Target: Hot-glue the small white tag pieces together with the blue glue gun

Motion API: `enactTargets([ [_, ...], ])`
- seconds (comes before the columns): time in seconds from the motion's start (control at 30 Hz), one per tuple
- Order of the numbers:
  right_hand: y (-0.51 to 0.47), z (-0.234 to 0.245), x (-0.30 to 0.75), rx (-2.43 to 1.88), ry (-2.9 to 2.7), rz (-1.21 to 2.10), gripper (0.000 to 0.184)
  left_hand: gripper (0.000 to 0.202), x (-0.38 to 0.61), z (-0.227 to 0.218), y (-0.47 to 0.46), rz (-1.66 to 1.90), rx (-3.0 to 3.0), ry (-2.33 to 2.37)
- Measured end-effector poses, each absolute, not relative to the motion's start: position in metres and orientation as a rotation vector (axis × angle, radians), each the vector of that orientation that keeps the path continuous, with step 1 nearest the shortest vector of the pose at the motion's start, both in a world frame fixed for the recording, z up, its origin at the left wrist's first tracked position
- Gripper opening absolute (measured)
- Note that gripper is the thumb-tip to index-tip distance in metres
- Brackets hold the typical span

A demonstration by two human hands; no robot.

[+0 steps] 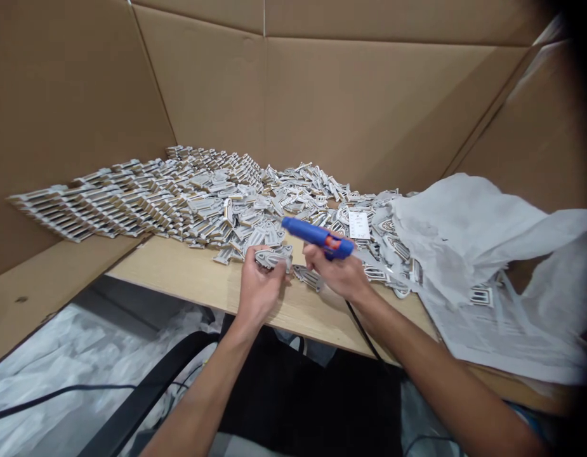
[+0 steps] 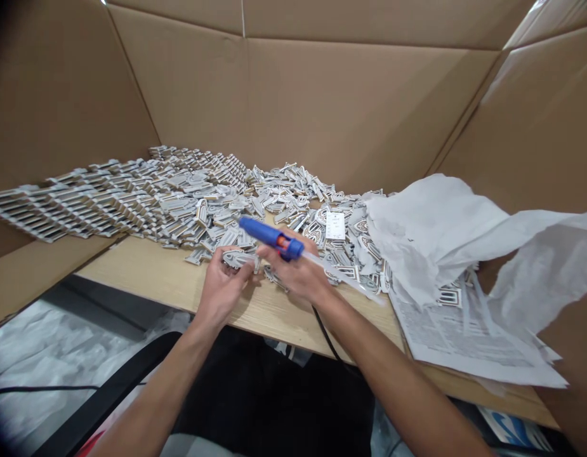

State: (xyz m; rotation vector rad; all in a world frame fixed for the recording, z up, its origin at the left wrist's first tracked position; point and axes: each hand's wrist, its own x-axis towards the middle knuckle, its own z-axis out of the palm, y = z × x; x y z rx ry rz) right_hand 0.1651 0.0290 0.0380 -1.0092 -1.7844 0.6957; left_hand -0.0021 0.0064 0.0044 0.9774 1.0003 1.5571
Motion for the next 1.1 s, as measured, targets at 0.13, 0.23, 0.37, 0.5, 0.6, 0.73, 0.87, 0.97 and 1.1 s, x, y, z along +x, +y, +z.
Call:
enactTargets([
  [0.13, 0.035, 0.04, 0.173, -1.047, -1.521, 0.756, 0.056, 0.047, -0.005, 0.002, 0.007, 1.629, 0.984, 1.04],
  [0.23, 0.039, 0.045, 0.183, -1.081, -1.505, 0.755, 0.058, 0.04, -0.006, -0.001, 0.008, 1.683, 0.985, 1.018],
  [0.37, 0.036, 0.056, 0.191, -1.236, -1.766, 0.613, 0.06, 0.038, -0.005, -0.001, 0.01, 1.725, 0.846, 0.962],
  [0.5, 0.03, 0.066, 0.19, -1.186, -2.084, 0.39, 0.052, 0.041, -0.003, 0.004, 0.011, 1.752, 0.723, 0.989],
  [0.6, 0.028, 0.068, 0.19, -1.097, -2.21, 0.327, 0.048, 0.039, -0.002, 0.006, 0.011, 1.773, 0.694, 1.035],
  [0.73, 0.03, 0.065, 0.192, -1.101, -2.272, 0.345, 0.047, 0.037, -0.003, 0.004, 0.011, 1.779, 0.704, 1.056],
  [0.87, 0.032, 0.061, 0.188, -1.071, -2.315, 0.342, 0.047, 0.039, -0.004, 0.002, 0.012, 1.771, 0.749, 1.046],
  [0.97, 0.033, 0.058, 0.185, -1.052, -2.346, 0.334, 0.047, 0.039, -0.004, 0.002, 0.011, 1.757, 0.75, 1.05],
  [1.1, 0.033, 0.056, 0.182, -1.027, -2.37, 0.322, 0.046, 0.039, -0.004, 0.003, 0.01, 1.747, 0.768, 1.052],
])
